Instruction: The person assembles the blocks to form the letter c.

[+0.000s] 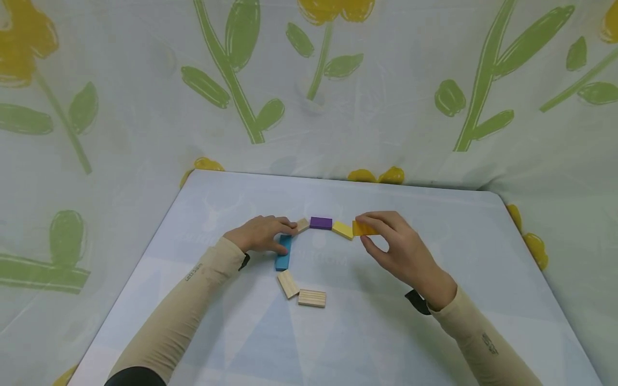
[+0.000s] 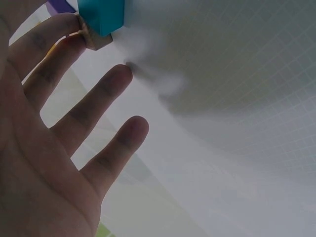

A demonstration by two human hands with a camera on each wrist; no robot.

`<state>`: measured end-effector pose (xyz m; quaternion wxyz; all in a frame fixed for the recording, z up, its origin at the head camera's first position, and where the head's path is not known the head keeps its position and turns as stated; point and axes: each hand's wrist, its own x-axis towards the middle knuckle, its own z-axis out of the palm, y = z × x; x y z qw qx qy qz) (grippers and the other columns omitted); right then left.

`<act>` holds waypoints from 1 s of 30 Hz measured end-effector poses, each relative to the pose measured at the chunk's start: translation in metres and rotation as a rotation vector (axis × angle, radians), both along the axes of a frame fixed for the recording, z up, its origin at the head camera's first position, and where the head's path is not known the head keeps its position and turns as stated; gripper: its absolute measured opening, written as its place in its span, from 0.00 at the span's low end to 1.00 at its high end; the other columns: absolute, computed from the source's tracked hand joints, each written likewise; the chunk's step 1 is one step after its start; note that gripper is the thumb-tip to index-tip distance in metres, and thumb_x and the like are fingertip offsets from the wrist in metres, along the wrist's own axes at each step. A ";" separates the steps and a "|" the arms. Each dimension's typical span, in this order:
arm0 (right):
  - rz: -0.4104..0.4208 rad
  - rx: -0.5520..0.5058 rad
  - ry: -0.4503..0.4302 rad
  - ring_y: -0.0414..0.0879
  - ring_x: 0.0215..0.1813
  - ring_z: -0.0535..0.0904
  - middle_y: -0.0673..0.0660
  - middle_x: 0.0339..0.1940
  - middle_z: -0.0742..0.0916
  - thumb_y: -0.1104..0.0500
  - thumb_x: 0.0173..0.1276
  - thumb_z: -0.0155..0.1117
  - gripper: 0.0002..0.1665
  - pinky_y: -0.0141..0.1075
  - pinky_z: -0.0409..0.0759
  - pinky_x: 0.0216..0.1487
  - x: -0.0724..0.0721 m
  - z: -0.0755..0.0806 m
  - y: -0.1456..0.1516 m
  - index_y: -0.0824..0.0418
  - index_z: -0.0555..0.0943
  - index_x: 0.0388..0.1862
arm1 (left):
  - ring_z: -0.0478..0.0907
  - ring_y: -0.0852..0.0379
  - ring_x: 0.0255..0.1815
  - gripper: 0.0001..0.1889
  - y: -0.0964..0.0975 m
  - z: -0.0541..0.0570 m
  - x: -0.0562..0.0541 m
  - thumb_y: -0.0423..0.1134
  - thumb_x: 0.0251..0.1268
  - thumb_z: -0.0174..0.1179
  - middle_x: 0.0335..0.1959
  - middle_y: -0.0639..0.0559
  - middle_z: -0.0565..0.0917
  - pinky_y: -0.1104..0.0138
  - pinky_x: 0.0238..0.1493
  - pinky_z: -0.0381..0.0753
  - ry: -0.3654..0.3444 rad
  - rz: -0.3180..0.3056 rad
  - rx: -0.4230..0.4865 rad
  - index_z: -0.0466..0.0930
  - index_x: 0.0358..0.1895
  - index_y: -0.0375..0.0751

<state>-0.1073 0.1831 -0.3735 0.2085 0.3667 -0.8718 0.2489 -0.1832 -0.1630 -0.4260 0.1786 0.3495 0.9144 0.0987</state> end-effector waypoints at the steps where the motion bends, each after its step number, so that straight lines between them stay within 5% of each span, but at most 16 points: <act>1: 0.001 0.006 -0.001 0.47 0.61 0.77 0.53 0.59 0.83 0.65 0.61 0.76 0.29 0.39 0.81 0.58 0.001 -0.001 0.001 0.58 0.81 0.63 | 0.71 0.44 0.69 0.31 0.000 0.000 0.000 0.51 0.66 0.69 0.73 0.51 0.71 0.47 0.68 0.70 -0.001 0.001 -0.001 0.76 0.70 0.46; 30: 0.070 0.042 -0.132 0.45 0.59 0.78 0.51 0.58 0.83 0.64 0.58 0.79 0.30 0.38 0.83 0.55 0.021 -0.041 0.005 0.57 0.82 0.60 | 0.71 0.44 0.69 0.31 0.001 -0.003 0.003 0.51 0.66 0.69 0.73 0.50 0.72 0.49 0.68 0.71 0.011 -0.001 0.011 0.76 0.70 0.45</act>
